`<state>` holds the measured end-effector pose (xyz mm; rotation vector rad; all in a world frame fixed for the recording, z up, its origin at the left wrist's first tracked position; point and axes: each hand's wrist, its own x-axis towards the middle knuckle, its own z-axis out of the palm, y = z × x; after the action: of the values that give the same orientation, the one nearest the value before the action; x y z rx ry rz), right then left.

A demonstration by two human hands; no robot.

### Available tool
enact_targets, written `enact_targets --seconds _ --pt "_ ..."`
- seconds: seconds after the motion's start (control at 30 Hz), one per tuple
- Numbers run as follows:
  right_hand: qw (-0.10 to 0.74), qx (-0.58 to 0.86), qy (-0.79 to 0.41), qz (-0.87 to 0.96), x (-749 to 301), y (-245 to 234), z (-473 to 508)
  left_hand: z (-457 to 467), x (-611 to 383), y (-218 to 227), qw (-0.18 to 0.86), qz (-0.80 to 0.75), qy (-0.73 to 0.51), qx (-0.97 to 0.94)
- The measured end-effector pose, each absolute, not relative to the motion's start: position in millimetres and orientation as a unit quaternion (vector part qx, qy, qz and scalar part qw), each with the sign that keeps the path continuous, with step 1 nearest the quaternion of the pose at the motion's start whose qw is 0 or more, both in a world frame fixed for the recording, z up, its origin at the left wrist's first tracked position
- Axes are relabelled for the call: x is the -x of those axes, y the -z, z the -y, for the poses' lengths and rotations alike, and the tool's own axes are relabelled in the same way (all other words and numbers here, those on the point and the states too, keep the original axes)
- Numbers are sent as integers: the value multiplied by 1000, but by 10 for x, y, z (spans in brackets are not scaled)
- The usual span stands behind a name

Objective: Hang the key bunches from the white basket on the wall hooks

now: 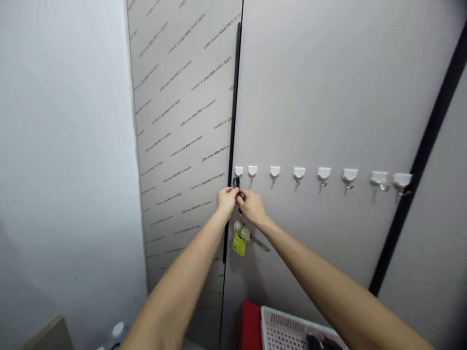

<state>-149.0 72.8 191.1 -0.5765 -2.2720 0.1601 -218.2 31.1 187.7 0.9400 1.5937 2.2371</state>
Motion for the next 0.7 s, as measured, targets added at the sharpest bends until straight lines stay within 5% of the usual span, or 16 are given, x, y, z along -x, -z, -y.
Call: enact_targets --seconds 0.17,0.37,0.7 --pt "447 179 -76 873 1448 -1959 -710 -301 2137 -1945 136 -462 -810 -335" --pt "371 236 -106 892 1518 -1904 -810 -335 2179 -1927 212 -505 -785 -288" --pt "362 228 -125 895 1121 -1583 -844 -133 2068 -1586 124 -607 -742 -257"
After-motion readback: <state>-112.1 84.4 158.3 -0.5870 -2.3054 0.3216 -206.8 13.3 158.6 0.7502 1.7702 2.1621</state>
